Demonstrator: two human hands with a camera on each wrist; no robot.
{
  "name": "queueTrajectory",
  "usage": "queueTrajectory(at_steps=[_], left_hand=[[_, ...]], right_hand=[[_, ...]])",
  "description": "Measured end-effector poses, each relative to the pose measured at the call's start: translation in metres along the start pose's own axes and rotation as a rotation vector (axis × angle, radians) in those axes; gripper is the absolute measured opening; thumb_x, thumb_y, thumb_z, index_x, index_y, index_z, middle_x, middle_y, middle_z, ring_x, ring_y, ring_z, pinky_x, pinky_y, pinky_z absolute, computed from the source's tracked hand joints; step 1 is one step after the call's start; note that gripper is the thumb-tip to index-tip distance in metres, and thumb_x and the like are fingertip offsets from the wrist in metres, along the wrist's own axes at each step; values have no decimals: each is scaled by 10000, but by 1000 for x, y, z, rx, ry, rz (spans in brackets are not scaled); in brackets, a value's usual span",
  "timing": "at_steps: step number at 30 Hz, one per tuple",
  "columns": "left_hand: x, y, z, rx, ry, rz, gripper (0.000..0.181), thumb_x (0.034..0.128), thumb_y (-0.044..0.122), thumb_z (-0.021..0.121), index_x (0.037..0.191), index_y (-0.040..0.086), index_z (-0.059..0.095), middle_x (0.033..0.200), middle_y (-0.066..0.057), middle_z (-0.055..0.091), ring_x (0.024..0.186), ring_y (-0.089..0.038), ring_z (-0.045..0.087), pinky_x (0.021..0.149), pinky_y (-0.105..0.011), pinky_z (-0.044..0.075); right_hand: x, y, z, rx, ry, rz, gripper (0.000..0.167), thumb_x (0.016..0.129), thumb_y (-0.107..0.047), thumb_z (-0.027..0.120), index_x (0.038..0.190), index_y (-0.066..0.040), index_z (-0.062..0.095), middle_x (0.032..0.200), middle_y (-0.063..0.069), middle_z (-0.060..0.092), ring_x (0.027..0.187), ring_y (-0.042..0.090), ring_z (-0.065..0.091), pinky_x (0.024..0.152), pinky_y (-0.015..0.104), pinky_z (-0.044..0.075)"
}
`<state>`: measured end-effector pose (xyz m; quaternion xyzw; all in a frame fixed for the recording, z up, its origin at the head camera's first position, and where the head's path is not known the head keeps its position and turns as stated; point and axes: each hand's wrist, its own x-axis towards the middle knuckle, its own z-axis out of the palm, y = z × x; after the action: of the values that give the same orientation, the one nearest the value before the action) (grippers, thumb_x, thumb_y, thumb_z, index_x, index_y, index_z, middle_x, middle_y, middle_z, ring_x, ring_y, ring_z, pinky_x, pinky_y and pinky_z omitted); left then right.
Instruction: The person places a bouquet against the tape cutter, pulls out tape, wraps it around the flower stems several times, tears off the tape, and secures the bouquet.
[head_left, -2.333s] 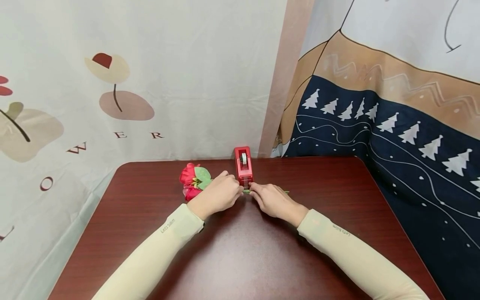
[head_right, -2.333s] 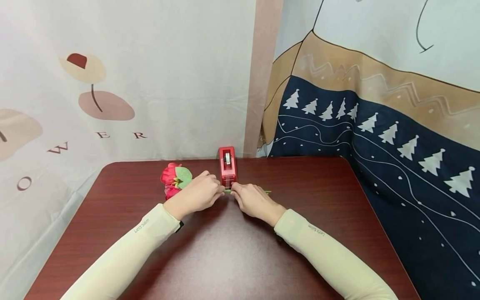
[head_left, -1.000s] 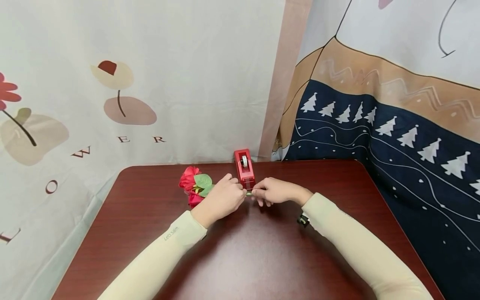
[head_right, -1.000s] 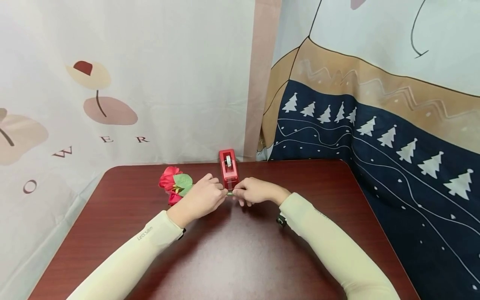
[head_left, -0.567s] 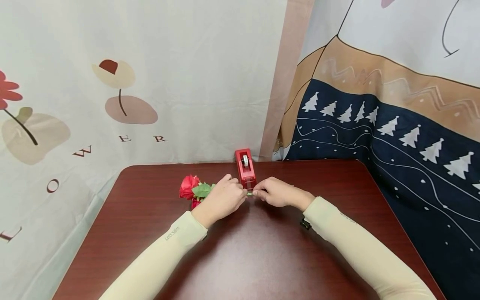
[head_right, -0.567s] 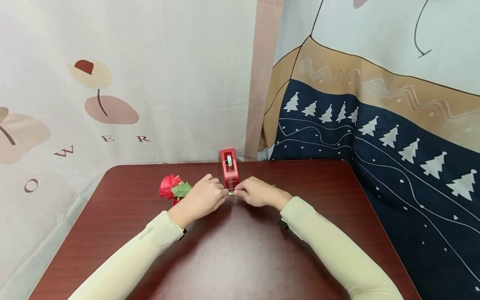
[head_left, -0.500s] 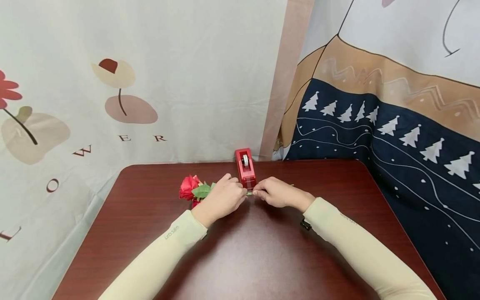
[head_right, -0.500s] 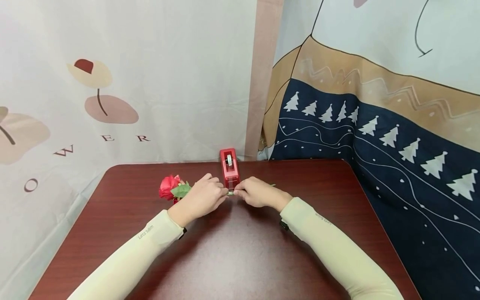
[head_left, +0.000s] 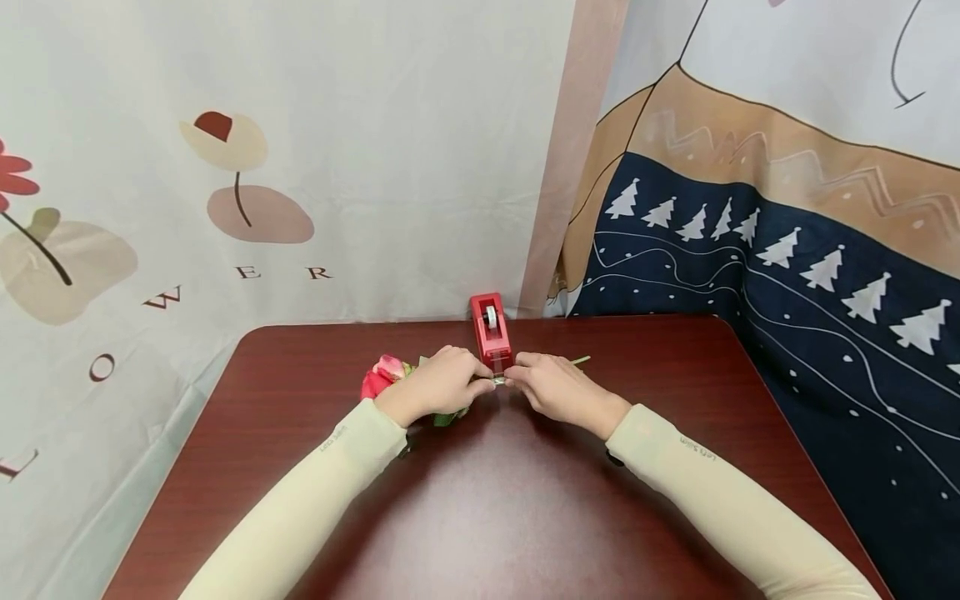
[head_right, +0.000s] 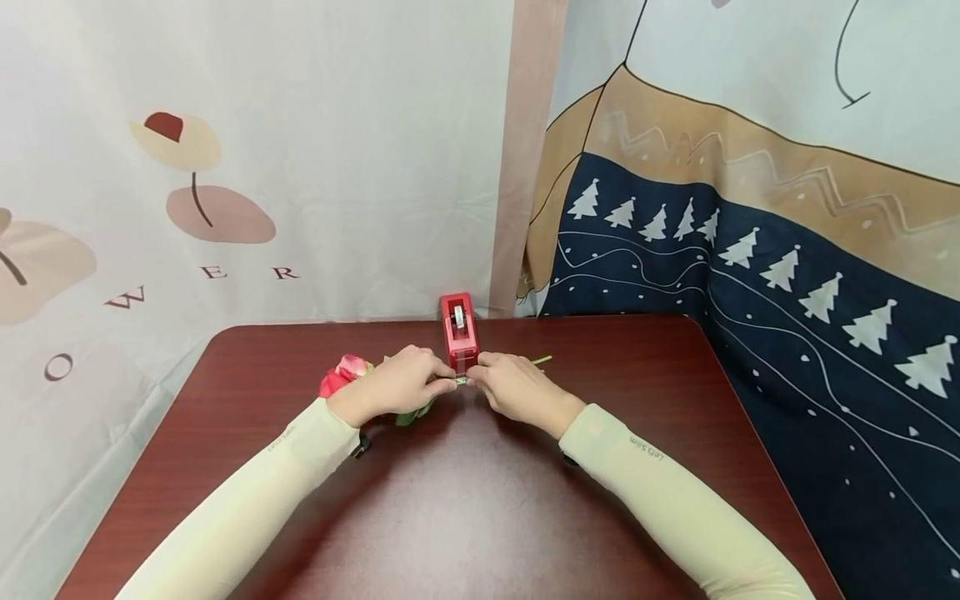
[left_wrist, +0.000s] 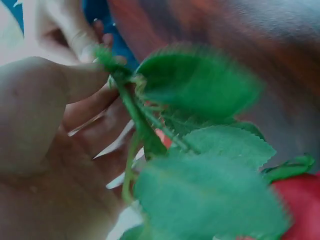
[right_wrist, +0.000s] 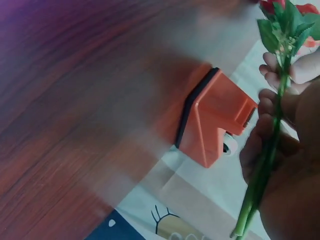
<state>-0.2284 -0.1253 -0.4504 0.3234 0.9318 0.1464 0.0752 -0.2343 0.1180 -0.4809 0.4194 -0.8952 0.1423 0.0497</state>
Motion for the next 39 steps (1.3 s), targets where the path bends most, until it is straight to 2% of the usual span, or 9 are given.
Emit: queueTrajectory(at_steps=[5, 7, 9, 12, 17, 23, 27, 32, 39], left_hand=[[5, -8, -8, -155, -90, -3, 232, 1116, 236, 664, 1161, 107, 851, 893, 41, 798, 807, -83, 668, 896, -362, 599], [6, -9, -9, -183, -94, -5, 226, 1114, 229, 668, 1137, 96, 850, 849, 50, 779, 785, -66, 650, 878, -338, 590], [7, -10, -8, -171, -71, 0, 217, 1104, 224, 683, 1132, 97, 857, 834, 78, 769, 783, -58, 645, 884, -331, 589], [7, -10, -5, -99, -22, 23, 193, 1088, 222, 707, 1107, 119, 868, 802, 87, 761, 777, -93, 661, 900, -369, 586], [5, -5, 3, 108, 57, 67, 150, 1065, 239, 744, 1031, 167, 870, 822, 49, 794, 866, -190, 756, 922, -461, 537], [0, 3, 6, 305, 145, 97, 128, 1029, 241, 791, 930, 170, 830, 887, 1, 816, 939, -241, 725, 874, -433, 474], [-2, 8, 8, 442, 239, 140, 156, 1012, 236, 796, 873, 164, 782, 896, -7, 818, 921, -232, 696, 859, -400, 469], [-3, 11, 12, 539, 335, 184, 152, 1011, 230, 788, 882, 150, 786, 895, -14, 819, 920, -225, 693, 835, -381, 455], [-2, 8, 21, 612, 386, 204, 132, 992, 189, 772, 863, 163, 776, 869, -4, 792, 921, -220, 672, 844, -376, 438]], right_hand=[[-1, 0, 2, -97, 82, -36, 181, 1031, -133, 775, 1200, -195, 794, 911, -22, 595, 802, 125, 537, 740, 278, 502], [-1, 0, 3, -104, 96, -33, 189, 1026, -134, 782, 1205, -193, 797, 900, -21, 571, 801, 123, 519, 732, 276, 486], [0, 0, 4, -96, 96, -24, 199, 1031, -141, 780, 1225, -183, 803, 900, -18, 560, 802, 120, 509, 722, 269, 475], [2, 0, 2, -73, 78, -12, 192, 1046, -165, 769, 1234, -163, 808, 910, -10, 577, 803, 118, 517, 710, 261, 484], [6, -1, -2, 3, 16, 19, 181, 1061, -196, 751, 1218, -137, 819, 938, 0, 650, 820, 121, 561, 740, 276, 539], [16, 3, -12, 155, -106, 99, 217, 1117, -229, 661, 1214, -122, 824, 989, -7, 755, 856, 112, 636, 852, 345, 612], [25, 11, -15, 276, -159, 143, 266, 1138, -233, 617, 1116, -72, 828, 908, 40, 789, 781, 106, 638, 806, 337, 596], [34, 21, -19, 375, -239, 180, 325, 1144, -252, 582, 1027, -69, 824, 835, 75, 791, 700, 103, 594, 698, 299, 510], [38, 29, -18, 455, -346, 181, 328, 1142, -222, 561, 1033, -55, 822, 759, 67, 748, 675, 114, 604, 687, 306, 510]])
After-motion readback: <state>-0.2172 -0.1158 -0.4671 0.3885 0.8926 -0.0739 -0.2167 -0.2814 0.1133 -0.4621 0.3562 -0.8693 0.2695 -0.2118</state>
